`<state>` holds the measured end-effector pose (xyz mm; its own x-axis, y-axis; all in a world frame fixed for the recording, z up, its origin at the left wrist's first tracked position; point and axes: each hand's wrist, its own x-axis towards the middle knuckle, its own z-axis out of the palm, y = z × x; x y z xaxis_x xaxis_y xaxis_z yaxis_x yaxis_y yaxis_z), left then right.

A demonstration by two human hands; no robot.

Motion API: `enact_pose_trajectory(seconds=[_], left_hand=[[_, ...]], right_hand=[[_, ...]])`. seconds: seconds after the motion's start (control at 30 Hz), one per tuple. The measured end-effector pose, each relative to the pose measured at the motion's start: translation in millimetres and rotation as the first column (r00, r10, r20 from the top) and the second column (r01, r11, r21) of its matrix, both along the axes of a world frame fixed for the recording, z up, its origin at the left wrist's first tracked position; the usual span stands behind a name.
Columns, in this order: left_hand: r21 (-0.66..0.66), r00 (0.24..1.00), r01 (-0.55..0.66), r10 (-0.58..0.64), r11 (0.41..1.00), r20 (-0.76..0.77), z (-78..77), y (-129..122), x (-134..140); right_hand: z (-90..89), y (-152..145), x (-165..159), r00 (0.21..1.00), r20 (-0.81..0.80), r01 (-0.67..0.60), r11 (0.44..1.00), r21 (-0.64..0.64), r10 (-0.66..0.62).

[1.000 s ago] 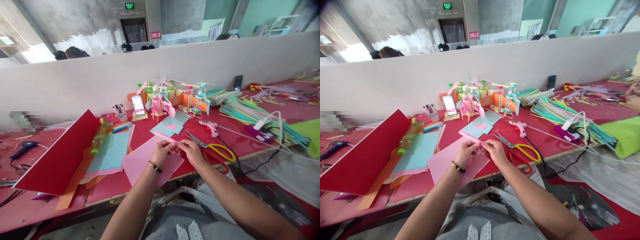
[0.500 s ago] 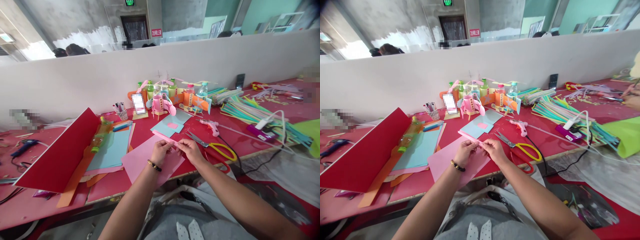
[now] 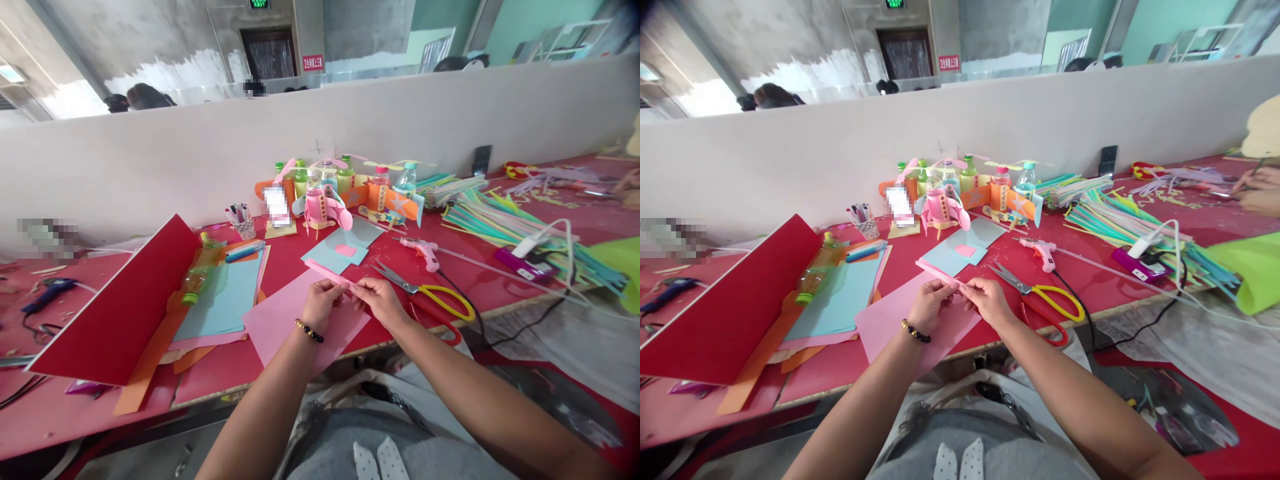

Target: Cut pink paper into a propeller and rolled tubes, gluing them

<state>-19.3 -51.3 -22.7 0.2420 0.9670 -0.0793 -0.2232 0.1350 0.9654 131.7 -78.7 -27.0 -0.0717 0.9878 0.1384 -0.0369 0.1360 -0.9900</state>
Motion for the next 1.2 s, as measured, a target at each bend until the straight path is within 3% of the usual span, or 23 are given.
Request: enact_pose_trajectory(seconds=[0.4, 0.6, 1.2], left_hand=[[-0.009, 1.0, -0.009, 0.009, 1.0, -0.012, 0.6, 0.1, 0.8], [-0.017, 0.999, -0.024, 0.023, 1.0, -0.032, 1.3, -0.7, 0.9], [-0.023, 0.999, -0.034, 0.033, 0.999, -0.036, 1.7, -1.7, 2.1]], right_hand=[[0.3, 1.6, -0.3, 1.0, 0.014, 0.016, 1.0, 0.018, -0.016], [-0.4, 1.5, -0.6, 0.999, 0.05, 0.014, 0.998, -0.059, -0.011], [-1.5, 1.3, 0.7, 0.995, 0.098, 0.035, 0.999, 0.004, -0.036]])
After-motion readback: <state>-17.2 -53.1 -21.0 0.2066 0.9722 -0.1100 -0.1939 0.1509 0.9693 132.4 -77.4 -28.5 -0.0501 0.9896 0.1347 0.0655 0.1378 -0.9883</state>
